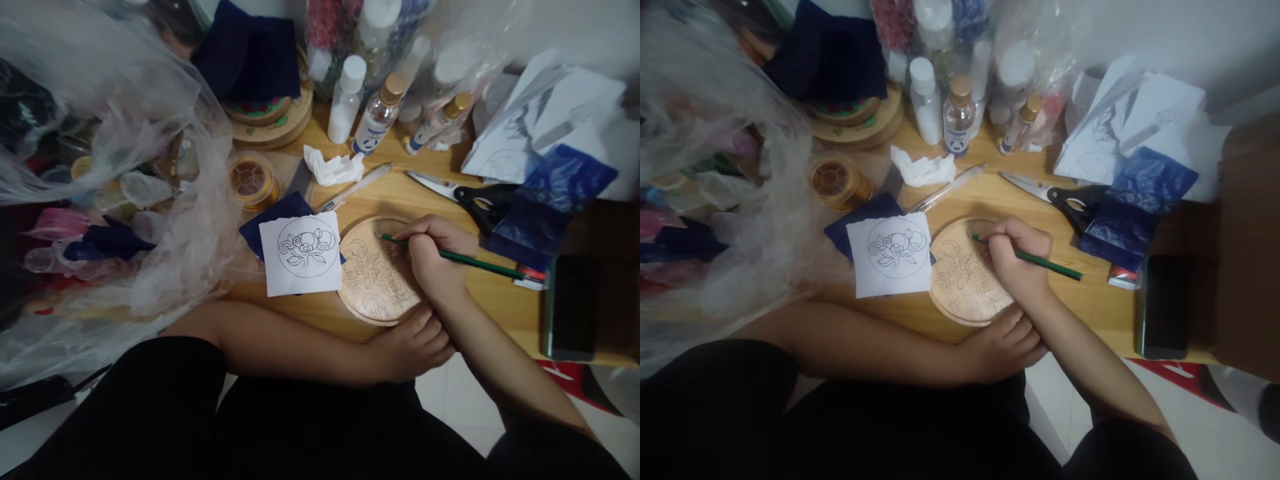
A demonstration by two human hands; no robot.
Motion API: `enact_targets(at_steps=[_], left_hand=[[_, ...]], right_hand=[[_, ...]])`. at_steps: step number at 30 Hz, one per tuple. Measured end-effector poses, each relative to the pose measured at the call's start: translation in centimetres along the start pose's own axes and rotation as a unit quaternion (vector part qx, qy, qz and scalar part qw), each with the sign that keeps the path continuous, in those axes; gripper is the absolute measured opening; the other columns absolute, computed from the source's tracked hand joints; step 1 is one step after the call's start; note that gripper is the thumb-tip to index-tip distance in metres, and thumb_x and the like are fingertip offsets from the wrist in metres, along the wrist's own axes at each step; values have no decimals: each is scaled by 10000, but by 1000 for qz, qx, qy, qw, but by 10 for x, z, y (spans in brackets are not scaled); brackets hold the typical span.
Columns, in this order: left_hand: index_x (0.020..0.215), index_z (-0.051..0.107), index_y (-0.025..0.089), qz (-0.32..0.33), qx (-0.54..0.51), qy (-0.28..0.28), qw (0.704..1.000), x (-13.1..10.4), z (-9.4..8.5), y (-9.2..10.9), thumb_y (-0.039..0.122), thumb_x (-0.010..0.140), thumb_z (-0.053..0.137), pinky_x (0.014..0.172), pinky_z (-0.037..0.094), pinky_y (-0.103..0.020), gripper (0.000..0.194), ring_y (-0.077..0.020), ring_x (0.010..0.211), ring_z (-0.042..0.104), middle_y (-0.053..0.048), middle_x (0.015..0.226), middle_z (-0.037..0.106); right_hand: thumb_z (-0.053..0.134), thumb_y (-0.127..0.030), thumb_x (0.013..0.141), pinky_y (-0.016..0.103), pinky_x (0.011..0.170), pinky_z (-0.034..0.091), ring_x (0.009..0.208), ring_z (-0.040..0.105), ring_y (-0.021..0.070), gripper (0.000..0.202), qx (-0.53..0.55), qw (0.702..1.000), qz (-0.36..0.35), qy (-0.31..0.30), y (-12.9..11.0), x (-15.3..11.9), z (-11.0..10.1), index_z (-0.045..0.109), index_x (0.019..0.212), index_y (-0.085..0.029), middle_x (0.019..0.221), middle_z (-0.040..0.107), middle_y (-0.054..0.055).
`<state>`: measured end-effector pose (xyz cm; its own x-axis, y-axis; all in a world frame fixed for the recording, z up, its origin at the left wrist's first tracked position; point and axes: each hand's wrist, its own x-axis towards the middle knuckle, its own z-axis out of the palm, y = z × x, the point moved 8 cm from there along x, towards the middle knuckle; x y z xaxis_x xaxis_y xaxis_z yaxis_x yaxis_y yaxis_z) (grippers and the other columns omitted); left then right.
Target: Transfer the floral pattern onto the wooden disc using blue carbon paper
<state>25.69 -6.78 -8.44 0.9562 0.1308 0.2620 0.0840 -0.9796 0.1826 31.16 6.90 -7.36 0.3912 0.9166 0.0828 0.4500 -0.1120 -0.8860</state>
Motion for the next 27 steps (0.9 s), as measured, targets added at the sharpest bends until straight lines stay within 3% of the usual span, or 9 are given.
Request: enact_targets(at_steps=[10,18,23,27], left_hand=[[1255,552,111,-1,2,2,1000,0,0,1,130,961,311,1067,370,-440,381,-221,1156,551,-114,1197,623],[1239,579,116,-2,15,12,1000,-1,-2,0,95,950,276,1052,383,-451,420,-222,1162,552,-119,1213,628],[1244,576,113,-7,22,17,1000,-1,-3,0,83,944,278,1053,380,-450,424,-228,1178,545,-109,1226,625],[1268,558,115,2,16,-9,1000,1,-4,-1,95,953,263,1044,388,-431,432,-222,1175,546,-110,1237,618]], right_hand=[[465,-92,684,225,441,390,450,518,101,227,-87,996,-28,-15,-22,7,6,572,512,-193,475,553,-36],[425,-97,648,208,428,405,425,514,92,248,34,997,5,71,-15,3,-1,620,534,-198,456,566,-41],[417,-84,644,185,403,397,420,528,84,259,32,999,12,37,-7,5,8,627,544,-198,462,576,-50],[421,-78,648,183,410,404,432,535,83,265,26,999,17,8,-3,6,13,634,556,-207,472,582,-49]])
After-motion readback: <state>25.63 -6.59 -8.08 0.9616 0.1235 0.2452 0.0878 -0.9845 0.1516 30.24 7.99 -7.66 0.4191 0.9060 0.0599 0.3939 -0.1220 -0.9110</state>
